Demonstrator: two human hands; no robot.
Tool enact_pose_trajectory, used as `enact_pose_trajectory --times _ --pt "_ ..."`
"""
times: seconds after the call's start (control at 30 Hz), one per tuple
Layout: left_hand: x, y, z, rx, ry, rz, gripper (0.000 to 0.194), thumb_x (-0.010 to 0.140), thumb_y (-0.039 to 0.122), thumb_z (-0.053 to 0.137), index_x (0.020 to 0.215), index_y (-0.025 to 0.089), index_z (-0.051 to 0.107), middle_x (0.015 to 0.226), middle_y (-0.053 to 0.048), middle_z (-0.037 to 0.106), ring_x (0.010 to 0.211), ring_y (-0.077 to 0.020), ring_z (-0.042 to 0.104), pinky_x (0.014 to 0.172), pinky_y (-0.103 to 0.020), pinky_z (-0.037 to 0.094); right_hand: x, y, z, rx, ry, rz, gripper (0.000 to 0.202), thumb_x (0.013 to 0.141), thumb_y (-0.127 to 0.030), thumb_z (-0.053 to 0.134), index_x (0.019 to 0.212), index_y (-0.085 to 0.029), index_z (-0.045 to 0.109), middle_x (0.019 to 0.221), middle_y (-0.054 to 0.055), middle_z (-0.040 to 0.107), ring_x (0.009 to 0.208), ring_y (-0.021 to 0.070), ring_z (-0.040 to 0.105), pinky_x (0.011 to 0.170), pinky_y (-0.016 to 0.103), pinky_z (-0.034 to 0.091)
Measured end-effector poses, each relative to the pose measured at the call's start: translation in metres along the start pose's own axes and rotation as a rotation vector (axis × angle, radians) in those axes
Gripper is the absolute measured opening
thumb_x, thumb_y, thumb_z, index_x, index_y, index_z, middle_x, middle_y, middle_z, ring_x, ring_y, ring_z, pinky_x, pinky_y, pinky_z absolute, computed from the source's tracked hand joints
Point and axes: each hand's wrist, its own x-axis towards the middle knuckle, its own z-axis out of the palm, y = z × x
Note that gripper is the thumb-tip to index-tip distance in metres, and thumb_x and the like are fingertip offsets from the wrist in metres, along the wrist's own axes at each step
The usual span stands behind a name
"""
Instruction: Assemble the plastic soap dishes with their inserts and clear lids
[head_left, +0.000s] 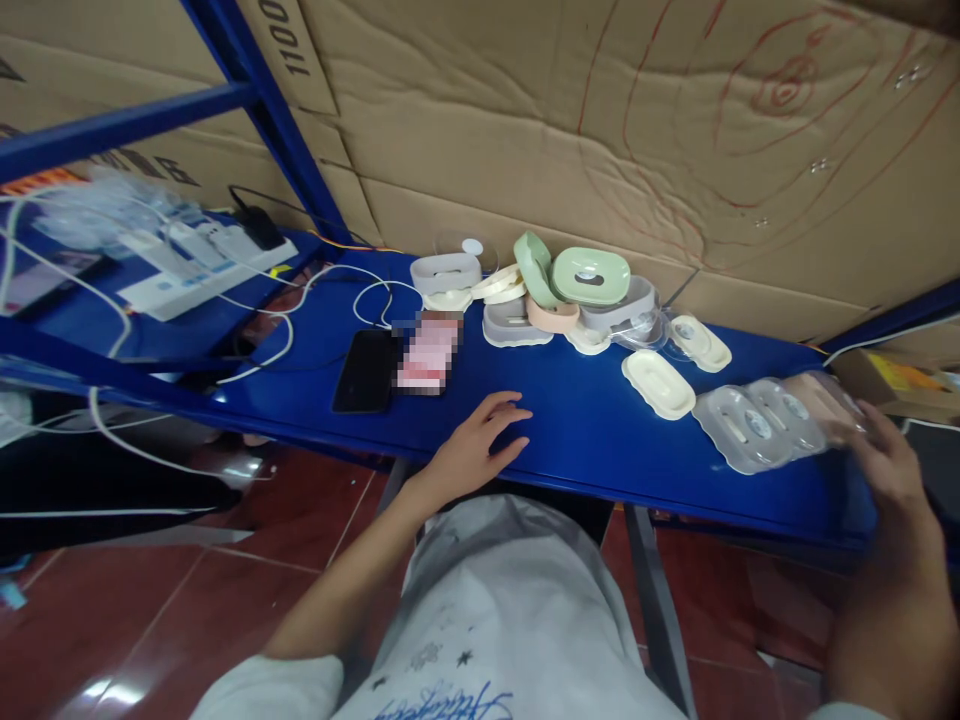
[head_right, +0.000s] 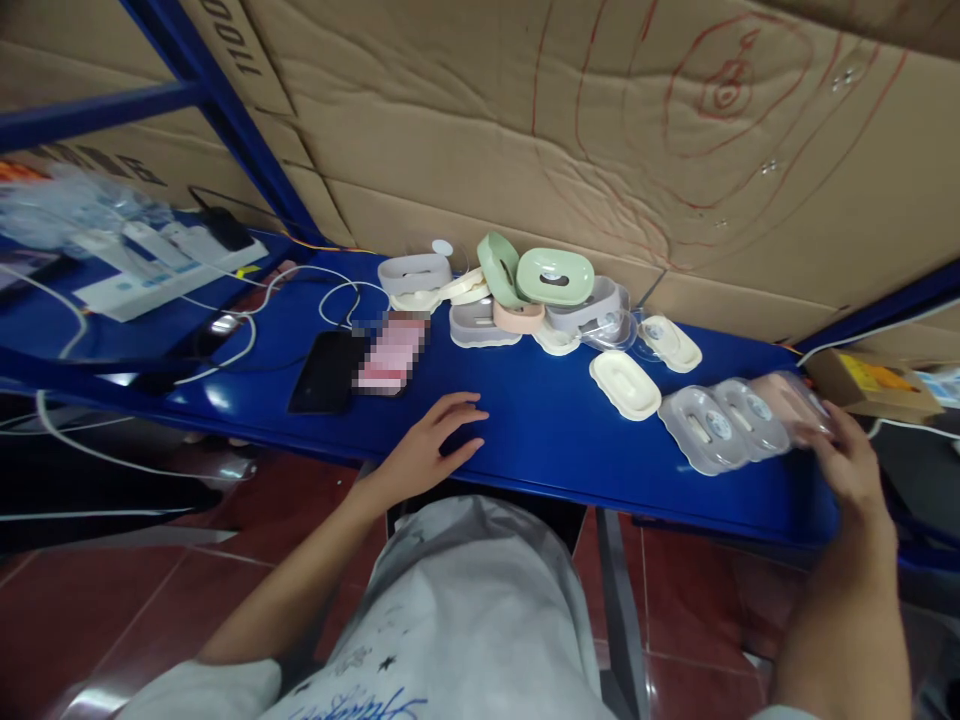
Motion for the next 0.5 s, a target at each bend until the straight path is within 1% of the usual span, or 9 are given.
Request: enact_pose_trajectory --times 0.1,0.17,0.23,0.27,0.3,0.33,0.37,0.43,0.5 --pt "0.000 -0.001 0.001 0.021 0.013 0.001 0.026 0.108 0.028 0.057 0.132 0.025 0.068 0.150 -0.011 0.059 0.139 -0.0244 0.063 0.122 -0.046 0.053 -0.003 -0.010 -0.002 0.180 -0.131 0.177 0.068 0.098 -0.064 0.048 0.131 -0.011 0.076 0.125 0.027 0.073 0.120 0.0322 0.070 0.088 0.046 0.052" --pt "0.000 -0.001 0.001 0.024 0.017 -0.004 0.025 0.108 0.027 0.057 0.130 0.025 0.069 0.149 -0.011 0.060 0.137 -0.0238 0.065 0.121 -0.045 0.054 -0.002 -0.025 -0.008 0.135 -0.066 0.171 0.062 0.099 -0.057 0.050 0.132 -0.011 0.075 0.132 0.029 0.070 0.131 0.0344 0.066 0.095 0.049 0.051" --pt "0.000 -0.001 0.002 0.029 0.015 -0.006 0.025 0.108 0.027 0.057 0.129 0.025 0.070 0.148 -0.010 0.061 0.135 -0.0236 0.066 0.120 -0.045 0.055 -0.004 -0.057 -0.015 0.075 0.061 0.104 0.061 0.102 -0.053 0.052 0.137 -0.008 0.072 0.134 0.032 0.069 0.135 0.0355 0.064 0.098 0.050 0.051" --pt "0.001 -0.001 0.002 0.035 0.015 -0.003 0.025 0.109 0.028 0.057 0.129 0.025 0.070 0.147 -0.010 0.062 0.135 -0.0236 0.067 0.119 -0.045 0.055 -0.008 -0.080 -0.018 0.067 0.125 0.051 0.061 0.104 -0.052 0.050 0.139 -0.006 0.070 0.133 0.034 0.069 0.133 0.0355 0.065 0.098 0.050 0.052" --pt "0.001 -0.002 0.003 0.044 0.014 0.000 0.024 0.109 0.028 0.057 0.129 0.025 0.070 0.147 -0.010 0.063 0.134 -0.0237 0.067 0.119 -0.045 0.056 -0.015 -0.108 -0.019 0.096 0.128 -0.004 0.061 0.106 -0.051 0.046 0.140 -0.006 0.069 0.131 0.032 0.071 0.125 0.0340 0.070 0.096 0.048 0.054" --pt "0.001 -0.002 0.004 0.055 0.014 0.003 0.024 0.109 0.028 0.057 0.129 0.025 0.070 0.146 -0.011 0.063 0.134 -0.0238 0.067 0.119 -0.046 0.056 -0.024 -0.139 -0.019 0.138 0.079 -0.091 0.060 0.108 -0.052 0.042 0.138 -0.008 0.070 0.128 0.029 0.073 0.116 0.0314 0.073 0.095 0.045 0.055" --pt "0.000 -0.002 0.005 0.066 0.016 0.006 0.024 0.109 0.028 0.057 0.129 0.025 0.070 0.146 -0.011 0.063 0.134 -0.0240 0.067 0.119 -0.046 0.056 -0.035 -0.172 -0.016 0.169 -0.049 -0.244 0.058 0.109 -0.052 0.044 0.138 -0.011 0.071 0.129 0.025 0.074 0.115 0.0296 0.073 0.099 0.043 0.055" --pt "0.000 -0.002 0.006 0.087 0.021 0.006 0.025 0.109 0.028 0.057 0.129 0.024 0.070 0.146 -0.011 0.063 0.135 -0.0247 0.066 0.119 -0.047 0.056 -0.059 -0.238 -0.006 0.171 -0.263 -0.500 0.056 0.108 -0.054 0.052 0.144 -0.013 0.068 0.139 0.021 0.072 0.131 0.0323 0.067 0.112 0.046 0.051" --pt "-0.001 -0.001 0.008 0.103 0.018 0.000 0.026 0.109 0.027 0.057 0.131 0.023 0.069 0.146 -0.012 0.063 0.136 -0.0254 0.066 0.119 -0.048 0.056 -0.084 -0.292 0.007 0.080 -0.309 -0.541 0.058 0.107 -0.052 0.053 0.145 -0.010 0.065 0.143 0.025 0.068 0.131 0.0392 0.065 0.110 0.056 0.052"
